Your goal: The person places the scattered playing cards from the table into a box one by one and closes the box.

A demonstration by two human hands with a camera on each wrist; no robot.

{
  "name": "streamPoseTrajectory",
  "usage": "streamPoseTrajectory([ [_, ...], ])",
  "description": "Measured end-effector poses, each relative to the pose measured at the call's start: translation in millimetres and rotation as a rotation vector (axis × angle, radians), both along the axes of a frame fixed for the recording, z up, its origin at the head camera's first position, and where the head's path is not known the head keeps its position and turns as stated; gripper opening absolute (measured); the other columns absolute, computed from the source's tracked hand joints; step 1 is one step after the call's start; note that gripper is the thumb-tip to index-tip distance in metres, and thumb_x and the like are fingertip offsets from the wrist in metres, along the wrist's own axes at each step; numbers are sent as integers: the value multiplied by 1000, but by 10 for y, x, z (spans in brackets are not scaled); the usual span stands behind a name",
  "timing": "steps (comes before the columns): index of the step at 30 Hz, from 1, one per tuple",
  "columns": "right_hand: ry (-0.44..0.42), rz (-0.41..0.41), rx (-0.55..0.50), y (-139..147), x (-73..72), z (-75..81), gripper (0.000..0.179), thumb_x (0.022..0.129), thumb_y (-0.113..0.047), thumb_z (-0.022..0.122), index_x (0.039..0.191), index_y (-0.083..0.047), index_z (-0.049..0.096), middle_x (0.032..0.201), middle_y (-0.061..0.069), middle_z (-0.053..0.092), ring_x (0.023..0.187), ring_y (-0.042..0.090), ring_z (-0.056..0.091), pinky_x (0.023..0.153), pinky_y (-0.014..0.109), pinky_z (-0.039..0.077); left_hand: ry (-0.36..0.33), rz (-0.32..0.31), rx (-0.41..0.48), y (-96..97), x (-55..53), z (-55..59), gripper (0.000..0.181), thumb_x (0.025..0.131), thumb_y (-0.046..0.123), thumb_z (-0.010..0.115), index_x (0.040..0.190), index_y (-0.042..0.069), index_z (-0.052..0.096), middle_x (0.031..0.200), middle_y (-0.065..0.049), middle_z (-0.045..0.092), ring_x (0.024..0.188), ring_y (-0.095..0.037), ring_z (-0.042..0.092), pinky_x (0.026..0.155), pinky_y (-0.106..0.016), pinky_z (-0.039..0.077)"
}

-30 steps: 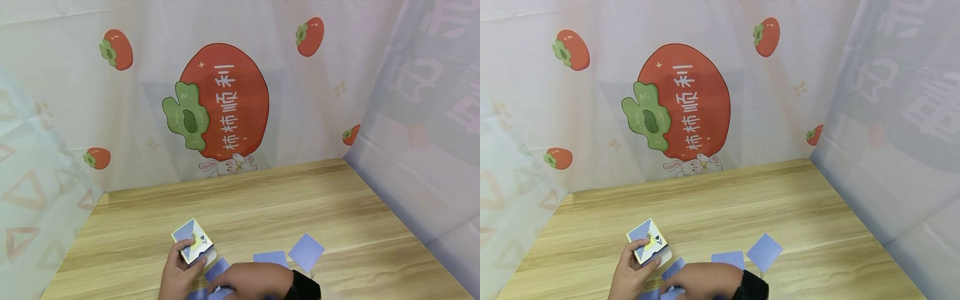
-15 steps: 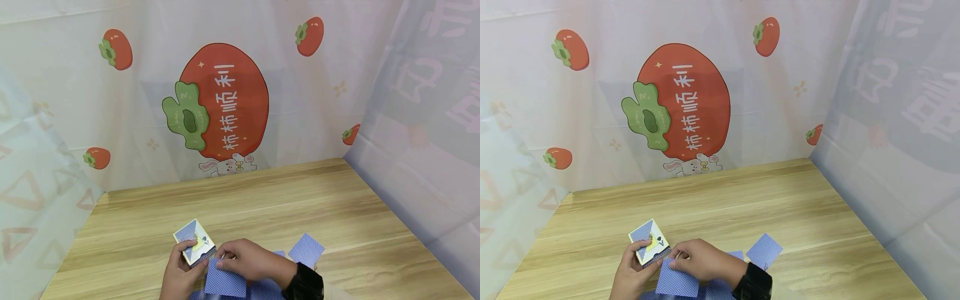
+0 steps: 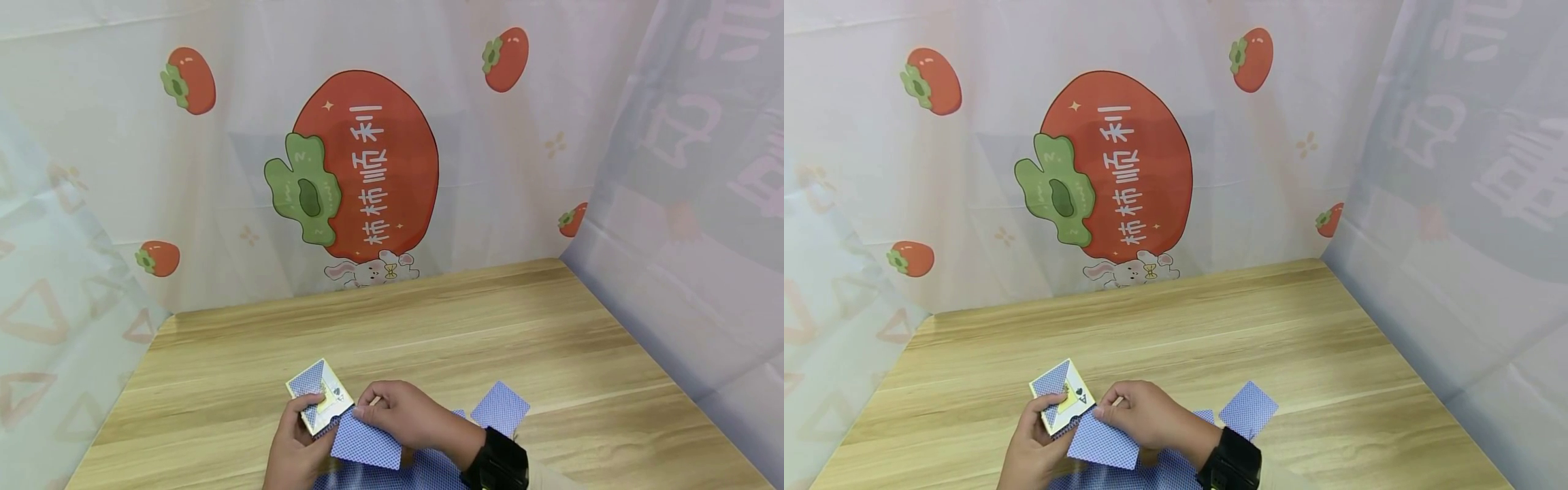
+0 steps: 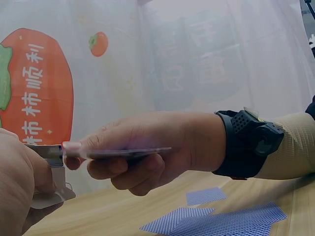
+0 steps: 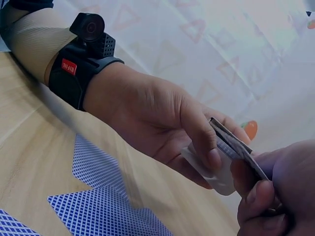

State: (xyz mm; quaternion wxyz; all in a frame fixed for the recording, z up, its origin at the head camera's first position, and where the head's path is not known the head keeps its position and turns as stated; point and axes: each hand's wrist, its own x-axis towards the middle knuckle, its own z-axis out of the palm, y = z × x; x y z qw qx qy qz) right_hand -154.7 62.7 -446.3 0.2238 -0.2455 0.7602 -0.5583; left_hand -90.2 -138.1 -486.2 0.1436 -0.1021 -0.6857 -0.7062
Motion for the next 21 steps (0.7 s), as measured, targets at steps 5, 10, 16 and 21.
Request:
streamPoseTrajectory([
  [5, -42, -5, -37, -14, 15, -17, 16, 101, -30, 63, 97, -16, 66, 61, -1, 61, 51, 9, 57, 46, 19, 43, 25, -28, 27, 17, -2, -4, 56, 78, -26, 61, 128, -11, 40, 123, -28, 35, 101, -10, 64, 76, -21, 59],
  [10, -64, -39, -40, -48, 60, -26, 16, 103, -31, 61, 99, -15, 63, 63, -1, 62, 51, 10, 58, 44, 20, 42, 29, -44, 66, 26, -5, -4, 57, 80, -25, 62, 130, -11, 38, 123, -26, 39, 106, -10, 64, 80, -23, 59],
  [16, -153, -73, -33, -62, 118, 0, 15, 103, -35, 59, 106, -20, 61, 65, 2, 60, 38, 9, 45, 34, 21, 34, -44, -5, 53, 14, 11, 18, 62, 80, -25, 61, 135, -9, 36, 127, -39, 35, 106, -9, 65, 80, -21, 58],
  [21, -195, -81, -40, -56, 139, 28, 14, 102, -35, 60, 108, -23, 61, 60, 6, 59, 31, 10, 41, 31, 23, 33, -86, 44, 52, 17, 11, 35, 64, 80, -25, 61, 136, -9, 35, 129, -39, 37, 106, -8, 65, 81, -21, 58],
])
